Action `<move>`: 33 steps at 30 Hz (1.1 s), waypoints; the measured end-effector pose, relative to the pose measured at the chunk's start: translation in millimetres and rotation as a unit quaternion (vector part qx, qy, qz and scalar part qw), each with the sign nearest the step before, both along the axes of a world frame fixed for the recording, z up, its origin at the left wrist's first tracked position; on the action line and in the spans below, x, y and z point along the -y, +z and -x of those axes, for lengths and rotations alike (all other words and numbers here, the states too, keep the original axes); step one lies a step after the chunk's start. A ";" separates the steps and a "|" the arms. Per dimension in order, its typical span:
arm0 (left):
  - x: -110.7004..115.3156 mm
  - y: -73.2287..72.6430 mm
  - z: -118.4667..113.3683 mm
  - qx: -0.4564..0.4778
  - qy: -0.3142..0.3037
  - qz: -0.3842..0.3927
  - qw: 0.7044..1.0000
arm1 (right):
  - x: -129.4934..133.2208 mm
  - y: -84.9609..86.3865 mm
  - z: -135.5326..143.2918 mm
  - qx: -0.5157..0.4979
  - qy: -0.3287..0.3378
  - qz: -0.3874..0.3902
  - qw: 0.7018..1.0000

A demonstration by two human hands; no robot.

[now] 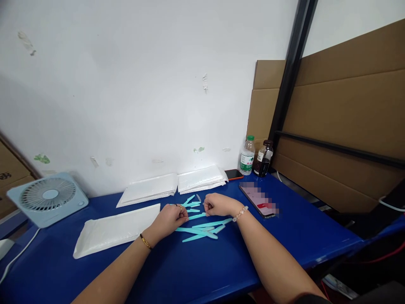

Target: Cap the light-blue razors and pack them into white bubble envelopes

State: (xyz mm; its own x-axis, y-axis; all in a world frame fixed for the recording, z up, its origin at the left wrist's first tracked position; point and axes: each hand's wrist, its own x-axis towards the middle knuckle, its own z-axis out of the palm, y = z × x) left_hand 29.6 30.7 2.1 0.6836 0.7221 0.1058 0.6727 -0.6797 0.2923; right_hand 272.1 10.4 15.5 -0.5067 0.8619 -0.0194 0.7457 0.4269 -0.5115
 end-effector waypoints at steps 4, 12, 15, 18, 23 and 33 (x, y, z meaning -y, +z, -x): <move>-8.2 5.6 10.0 -0.008 0.042 -0.038 0.998 | -3.0 1.9 -7.4 -0.013 -0.056 -0.063 0.996; -10.7 7.3 13.9 0.034 0.026 -0.038 0.998 | -4.1 -3.0 2.0 -0.070 -0.014 -0.071 0.995; -13.3 5.7 16.1 0.026 0.046 -0.051 0.997 | -8.7 -7.1 -1.5 -0.061 -0.032 -0.068 0.995; -18.8 3.7 22.1 0.022 0.075 -0.047 0.996 | -13.6 -8.3 -8.7 -0.052 -0.090 -0.058 0.993; -19.6 1.9 23.0 0.047 0.074 -0.031 0.996 | -3.6 5.1 -21.4 -0.050 -0.082 0.006 0.995; -0.4 7.2 8.9 0.053 0.000 -0.017 0.998 | 4.6 3.5 -21.2 0.076 -0.017 0.128 0.989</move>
